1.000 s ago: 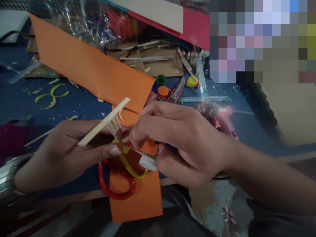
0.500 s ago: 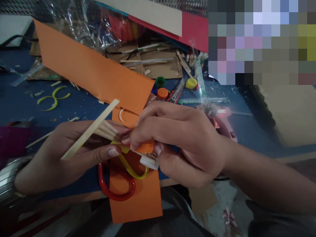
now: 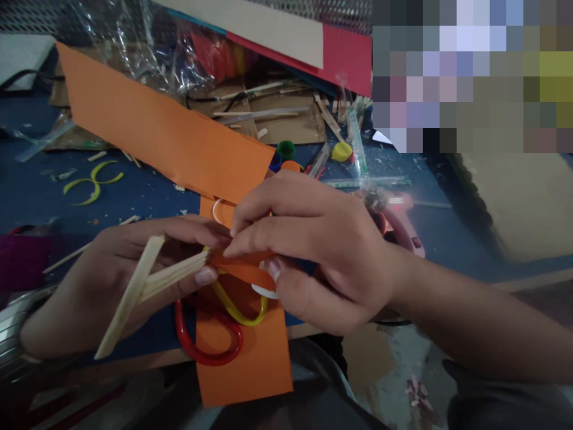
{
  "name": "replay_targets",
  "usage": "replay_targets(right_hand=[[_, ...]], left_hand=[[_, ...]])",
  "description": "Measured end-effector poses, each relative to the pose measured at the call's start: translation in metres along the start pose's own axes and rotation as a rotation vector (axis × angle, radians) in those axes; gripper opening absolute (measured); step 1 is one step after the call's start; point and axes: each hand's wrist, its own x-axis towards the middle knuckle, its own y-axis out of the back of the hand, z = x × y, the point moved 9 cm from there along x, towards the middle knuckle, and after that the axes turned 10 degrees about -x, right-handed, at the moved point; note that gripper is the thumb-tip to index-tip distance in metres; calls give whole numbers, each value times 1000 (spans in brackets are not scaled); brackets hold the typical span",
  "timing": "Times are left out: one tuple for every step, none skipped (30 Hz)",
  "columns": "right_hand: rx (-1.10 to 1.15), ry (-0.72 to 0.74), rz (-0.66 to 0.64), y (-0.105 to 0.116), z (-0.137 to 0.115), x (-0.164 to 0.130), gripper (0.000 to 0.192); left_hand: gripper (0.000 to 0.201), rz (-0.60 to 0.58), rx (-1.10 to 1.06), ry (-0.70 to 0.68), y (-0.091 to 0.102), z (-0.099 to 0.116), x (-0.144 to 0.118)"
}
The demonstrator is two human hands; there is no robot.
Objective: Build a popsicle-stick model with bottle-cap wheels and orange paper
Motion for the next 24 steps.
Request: replay_targets(right_hand=[[-8,-11,2,0,1,0,29],[-19,-23,6,0,2,-1,28],[-31,-24,7,0,2,-1,26],[-47,-17,1,-2,2,-1,24],[-59,-3,-4,-3,1,0,22],[-68,16,-8,-5,0,0,21],[-74,33,-8,-6,0,1,21],[-76,47,-12,-8,-1,2,21],[-76,52,-17,-9,-1,2,21],[-75,51,-19,-10,-1,3,21],[-76,47,-22,-11,-1,3,21],[-79,41,-30,-13,-1,3,20],[-82,36,-34,-14,-1,3,19],[-85,32,-37,-15,-1,3,19],[-91,30,-33,-15,-1,2,19],[-97,30,-29,-16,-1,2,18],[-102,33,-25,-16,-2,2,18],[-103,38,-19,-17,-2,1,17],[-102,40,-16,-17,-2,1,16],[-103,43,-11,-17,-2,1,15],[-106,48,-9,-17,-2,1,14],[-110,53,-8,-17,-2,1,14],[-115,57,-7,-17,-2,2,14],[-121,60,-9,-17,-2,2,13]], left_hand=[[16,1,4,-11,0,0,0],[17,3,5,-23,0,1,0],[18,1,2,-35,0,1,0],[20,1,-2,-44,0,2,0],[21,7,-4,-52,1,2,1],[22,18,-2,-53,1,2,1],[22,32,2,-48,3,2,1],[22,46,8,-43,4,2,1],[22,57,15,-39,5,2,1],[22,67,25,-34,6,2,1],[22,72,34,-31,6,2,0],[21,76,44,-31,7,3,0],[21,82,54,-35,7,4,0],[20,89,62,-39,8,4,0],[19,95,68,-42,8,5,0],[18,101,70,-46,9,6,0],[17,104,70,-48,8,7,0],[16,103,68,-44,8,7,0],[15,102,66,-42,8,7,0],[15,99,67,-46,7,7,0],[14,97,69,-56,7,8,0],[14,95,74,-66,6,9,1],[14,96,78,-77,6,9,1],[14,101,78,-85,7,9,1]])
